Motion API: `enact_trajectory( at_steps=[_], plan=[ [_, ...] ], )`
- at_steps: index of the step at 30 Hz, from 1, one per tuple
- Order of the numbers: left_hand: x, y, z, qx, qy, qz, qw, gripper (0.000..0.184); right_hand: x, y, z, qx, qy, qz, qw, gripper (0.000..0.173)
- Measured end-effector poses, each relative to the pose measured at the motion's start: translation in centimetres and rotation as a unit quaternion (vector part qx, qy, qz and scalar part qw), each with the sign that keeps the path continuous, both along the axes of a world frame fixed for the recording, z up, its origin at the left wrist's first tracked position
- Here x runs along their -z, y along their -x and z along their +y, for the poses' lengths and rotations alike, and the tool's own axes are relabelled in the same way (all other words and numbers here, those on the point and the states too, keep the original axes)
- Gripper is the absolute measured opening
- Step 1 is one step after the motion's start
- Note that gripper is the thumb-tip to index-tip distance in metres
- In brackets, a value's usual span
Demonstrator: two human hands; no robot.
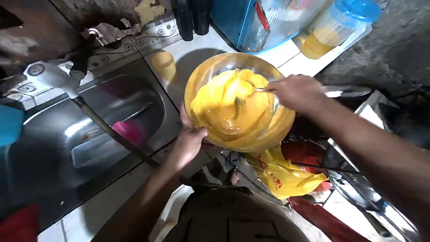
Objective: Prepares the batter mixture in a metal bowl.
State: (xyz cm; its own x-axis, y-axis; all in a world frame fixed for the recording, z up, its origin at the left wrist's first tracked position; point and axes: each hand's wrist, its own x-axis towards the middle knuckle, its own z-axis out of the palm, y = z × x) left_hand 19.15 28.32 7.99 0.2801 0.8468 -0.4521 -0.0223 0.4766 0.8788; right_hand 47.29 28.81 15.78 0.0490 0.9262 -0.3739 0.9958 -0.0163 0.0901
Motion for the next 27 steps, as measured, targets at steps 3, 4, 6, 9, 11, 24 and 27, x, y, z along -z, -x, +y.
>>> enact_trajectory(
  at_steps=[3, 4, 6, 9, 11, 24, 27],
  plan=[
    [0.4, -1.2, -0.6, -0.040, -0.019, -0.023, 0.999, 0.106, 1.5, 2.4, -1.9, -0.072, -0.032, 0.118, 0.990, 0.028],
    [0.6, -1.3, -0.7, -0.048, -0.019, -0.027, 0.998, 0.107, 1.1, 1.6, -2.5, -0.084, -0.002, 0.127, 0.988, 0.024],
    [0.8, -1.5, -1.1, -0.060, -0.018, -0.037, 0.997, 0.108, -0.6, -0.6, -2.1, -0.041, 0.045, 0.036, 0.997, 0.020],
    [0.9, -2.4, -1.4, -0.061, -0.023, -0.049, 0.997, 0.109, -0.9, 1.5, -0.7, 0.064, 0.031, -0.052, 0.996, 0.035],
    [0.8, -2.7, -1.4, -0.055, -0.022, -0.054, 0.997, 0.112, 0.3, 3.4, -2.0, 0.020, 0.012, 0.016, 1.000, 0.037],
    [0.2, 0.3, -0.7, 0.013, -0.025, -0.033, 0.999, 0.107, -0.6, 0.6, -2.1, -0.035, 0.029, 0.051, 0.998, 0.025],
    [-0.4, 1.5, 0.8, 0.071, 0.007, 0.000, 0.997, 0.101, 0.1, 0.8, -0.7, 0.033, 0.003, -0.034, 0.999, 0.039]
  ],
)
